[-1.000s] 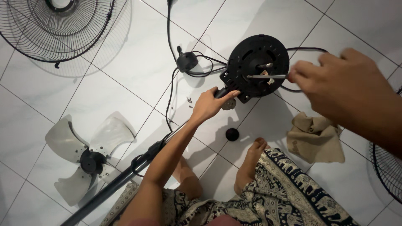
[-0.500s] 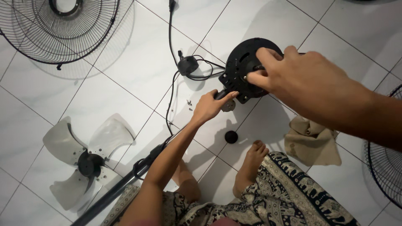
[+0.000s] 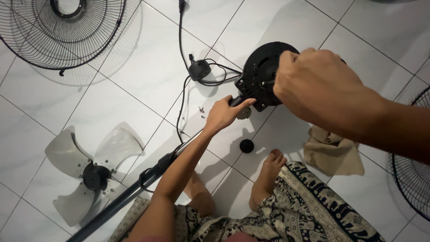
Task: The person sits on a tiled floor and uses a screwdriver to tighten screws on the rear housing of a disassembled electric fan motor. The fan blades, cage, and stand are laid out nearby.
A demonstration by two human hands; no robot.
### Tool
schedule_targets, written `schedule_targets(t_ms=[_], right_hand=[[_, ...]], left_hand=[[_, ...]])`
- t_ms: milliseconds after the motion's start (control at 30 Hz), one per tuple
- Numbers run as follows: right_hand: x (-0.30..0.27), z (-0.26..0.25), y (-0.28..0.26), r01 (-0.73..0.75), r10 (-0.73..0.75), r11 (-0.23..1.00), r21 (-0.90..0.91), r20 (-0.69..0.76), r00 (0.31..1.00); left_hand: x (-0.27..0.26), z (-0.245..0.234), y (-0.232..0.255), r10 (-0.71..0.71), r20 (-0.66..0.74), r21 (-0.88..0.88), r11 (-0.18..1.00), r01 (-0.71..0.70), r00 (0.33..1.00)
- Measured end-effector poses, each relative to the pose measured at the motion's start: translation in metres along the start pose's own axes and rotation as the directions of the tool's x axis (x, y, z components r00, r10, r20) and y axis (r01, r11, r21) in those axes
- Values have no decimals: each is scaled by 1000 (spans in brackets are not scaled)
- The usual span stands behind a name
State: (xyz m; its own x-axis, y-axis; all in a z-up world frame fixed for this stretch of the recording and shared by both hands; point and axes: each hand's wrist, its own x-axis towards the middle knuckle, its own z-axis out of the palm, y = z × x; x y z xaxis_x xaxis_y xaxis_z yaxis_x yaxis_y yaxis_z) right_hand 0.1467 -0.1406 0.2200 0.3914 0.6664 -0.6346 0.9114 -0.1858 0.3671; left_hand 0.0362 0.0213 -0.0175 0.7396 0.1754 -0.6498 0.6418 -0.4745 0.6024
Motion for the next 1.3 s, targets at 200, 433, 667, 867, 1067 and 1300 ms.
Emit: schedule_targets(t_ms=[200, 433, 667, 867, 1067, 1300], right_hand=[[-5, -7, 10, 145, -82, 983, 110, -445, 892], [-2, -6, 23, 62, -56, 994, 94, -63, 996], [-1, 11, 37, 171, -12, 967, 187, -640, 769], [-3, 11, 31, -81, 149, 963, 256, -260, 954], [-11, 3, 37, 143, 92, 915, 378, -540, 837], [-14, 11, 29, -54, 136, 972, 230, -362, 922]], left_hand=[[-1, 0, 0, -3, 21, -31, 999, 4, 1000], [-2, 1, -2, 5, 17, -42, 999, -5, 1000], [-1, 1, -1, 14, 12, -28, 1000, -14, 1000], [0, 2, -2, 10, 19, -35, 999, -10, 1000], [0, 0, -2, 10, 10, -34, 999, -10, 1000], [-2, 1, 0, -5, 14, -54, 999, 6, 1000]])
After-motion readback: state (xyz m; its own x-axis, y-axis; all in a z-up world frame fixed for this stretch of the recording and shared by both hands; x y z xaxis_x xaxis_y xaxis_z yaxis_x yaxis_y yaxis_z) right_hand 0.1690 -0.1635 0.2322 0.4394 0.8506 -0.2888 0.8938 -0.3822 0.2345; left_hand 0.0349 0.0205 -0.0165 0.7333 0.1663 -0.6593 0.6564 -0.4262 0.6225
